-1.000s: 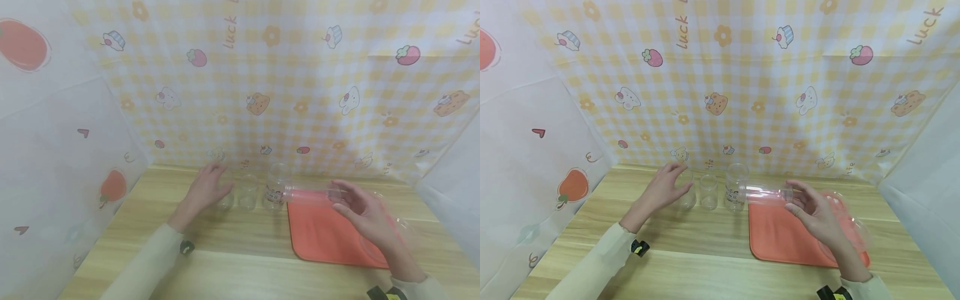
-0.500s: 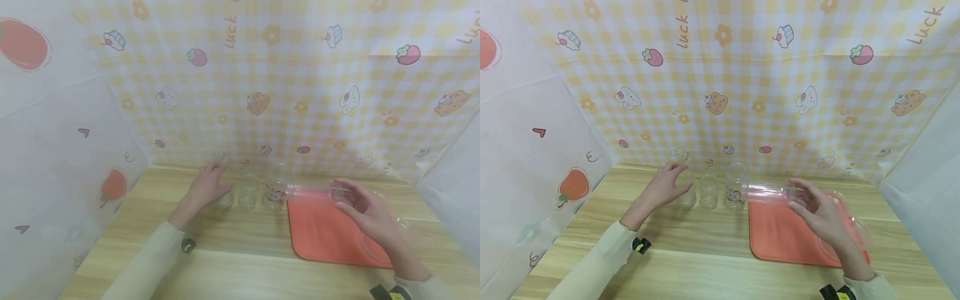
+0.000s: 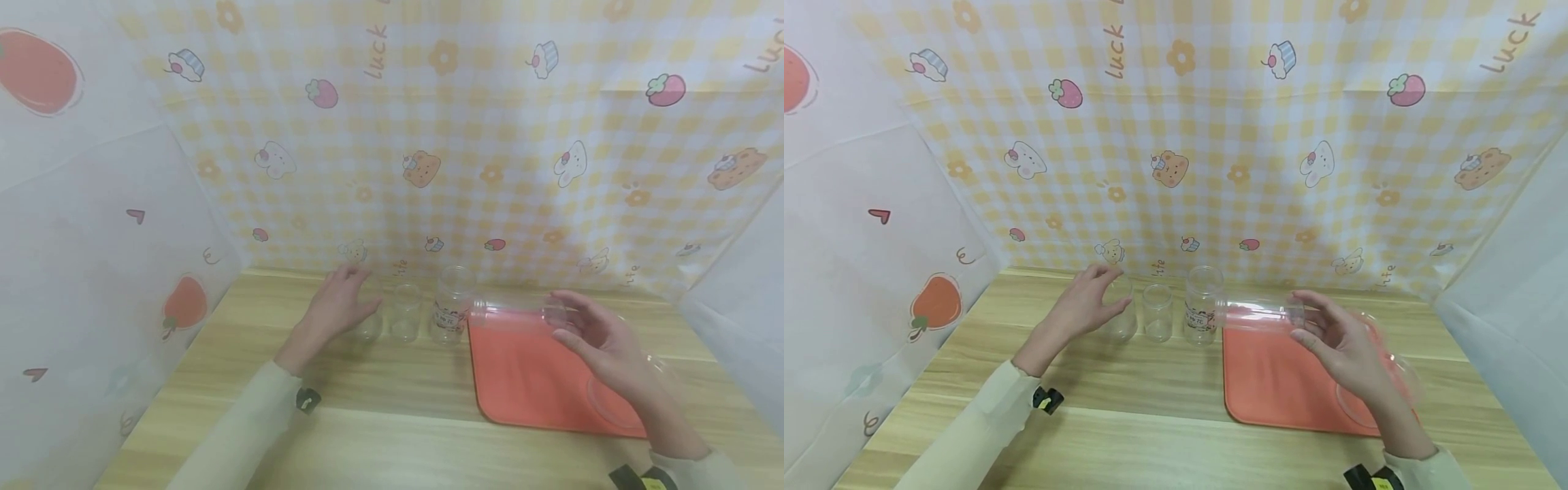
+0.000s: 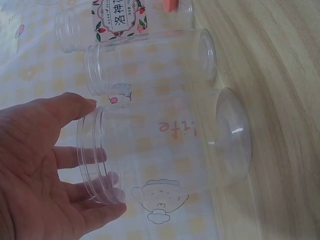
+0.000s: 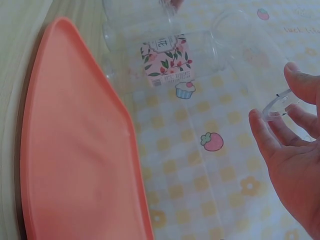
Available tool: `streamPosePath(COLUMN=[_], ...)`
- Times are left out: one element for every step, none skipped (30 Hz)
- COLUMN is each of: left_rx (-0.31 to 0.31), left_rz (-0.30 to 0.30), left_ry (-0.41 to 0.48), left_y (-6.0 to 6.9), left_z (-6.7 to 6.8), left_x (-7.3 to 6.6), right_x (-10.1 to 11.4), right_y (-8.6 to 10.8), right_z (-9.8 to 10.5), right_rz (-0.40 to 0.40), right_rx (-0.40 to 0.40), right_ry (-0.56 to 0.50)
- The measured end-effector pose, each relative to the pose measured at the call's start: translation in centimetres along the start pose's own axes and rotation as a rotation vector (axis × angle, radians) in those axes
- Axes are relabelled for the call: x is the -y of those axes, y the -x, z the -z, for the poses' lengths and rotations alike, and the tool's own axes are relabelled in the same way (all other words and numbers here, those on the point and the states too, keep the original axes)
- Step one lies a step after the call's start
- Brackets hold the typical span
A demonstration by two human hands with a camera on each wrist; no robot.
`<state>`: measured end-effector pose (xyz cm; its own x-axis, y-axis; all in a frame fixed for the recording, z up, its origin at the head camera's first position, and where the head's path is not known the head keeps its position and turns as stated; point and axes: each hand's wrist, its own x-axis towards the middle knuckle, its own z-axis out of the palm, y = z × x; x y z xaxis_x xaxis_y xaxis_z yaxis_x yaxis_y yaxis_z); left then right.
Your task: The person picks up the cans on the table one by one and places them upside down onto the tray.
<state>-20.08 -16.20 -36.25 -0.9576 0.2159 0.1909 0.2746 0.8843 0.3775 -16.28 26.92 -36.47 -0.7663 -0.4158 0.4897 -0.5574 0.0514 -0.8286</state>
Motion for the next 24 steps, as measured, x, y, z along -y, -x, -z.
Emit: streamPosePath(left_rx=[0.001,0.000,-0.002,-0.002,-0.003,-0.004,-0.004,-0.005,-0.006,-0.006,-0.006,-0.006,-0.005,-0.006,-0.005,-0.005,-0.005,-0.004,-0.004,-0.003,-0.003,-0.002,-0.001,0.000], left_rz=[0.000,-0.001,-0.003,-0.005,-0.007,-0.009,-0.010,-0.011,-0.011,-0.010,-0.009,-0.008,-0.007,-0.007,-0.007,-0.007,-0.009,-0.010,-0.011,-0.012,-0.012,-0.011,-0.011,-0.008], left_ry=[-0.004,-0.007,-0.009,-0.012,-0.016,-0.018,-0.018,-0.018,-0.018,-0.017,-0.018,-0.016,-0.016,-0.017,-0.019,-0.020,-0.020,-0.022,-0.022,-0.022,-0.022,-0.021,-0.020,-0.018], left_y=[0.0,0.0,0.0,0.0,0.0,0.0,0.0,0.0,0.0,0.0,0.0,0.0,-0.1,-0.1,-0.1,-0.1,-0.1,0.0,0.0,0.0,0.0,0.0,0.0,0.0], left_z=[0.0,0.1,0.1,0.1,0.1,0.1,0.1,0.0,0.0,0.0,0.0,0.0,0.0,0.0,0.0,0.0,0.1,0.1,0.1,0.1,0.1,0.1,0.2,0.2], left_x=[0.0,0.0,0.0,0.0,0.0,0.0,0.0,0.0,0.0,0.0,0.0,0.0,0.0,0.0,0.0,0.0,-0.1,-0.1,-0.1,-0.1,-0.1,-0.1,-0.1,-0.2], right_x=[0.0,0.0,-0.1,-0.1,-0.1,-0.1,-0.1,-0.1,-0.1,-0.1,-0.1,-0.1,0.0,0.0,0.1,0.2,0.2,0.2,0.3,0.4,0.4,0.4,0.4,0.5], right_y=[0.0,0.0,0.0,-0.1,-0.1,-0.1,-0.1,-0.1,-0.1,-0.1,0.0,0.0,0.0,0.0,0.0,0.0,0.0,0.0,0.0,0.1,0.1,0.1,0.1,0.2], right_z=[0.1,0.1,0.2,0.2,0.2,0.3,0.3,0.4,0.4,0.5,0.6,0.6,0.7,0.8,0.9,0.9,1.0,1.1,1.2,1.2,1.3,1.3,1.4,1.4], right_rz=[0.002,0.010,0.023,0.030,0.043,0.055,0.061,0.073,0.073,0.071,0.064,0.064,0.064,0.062,0.062,0.064,0.066,0.072,0.067,0.064,0.060,0.052,0.046,0.040], right_rx=[-0.001,0.001,0.006,0.007,0.013,0.018,0.020,0.025,0.025,0.026,0.025,0.028,0.030,0.032,0.034,0.037,0.039,0.041,0.038,0.035,0.033,0.029,0.024,0.019], right_ry=[-0.001,-0.009,-0.018,-0.020,-0.032,-0.046,-0.054,-0.062,-0.065,-0.066,-0.060,-0.056,-0.053,-0.049,-0.048,-0.045,-0.040,-0.045,-0.038,-0.031,-0.028,-0.022,-0.016,0.003])
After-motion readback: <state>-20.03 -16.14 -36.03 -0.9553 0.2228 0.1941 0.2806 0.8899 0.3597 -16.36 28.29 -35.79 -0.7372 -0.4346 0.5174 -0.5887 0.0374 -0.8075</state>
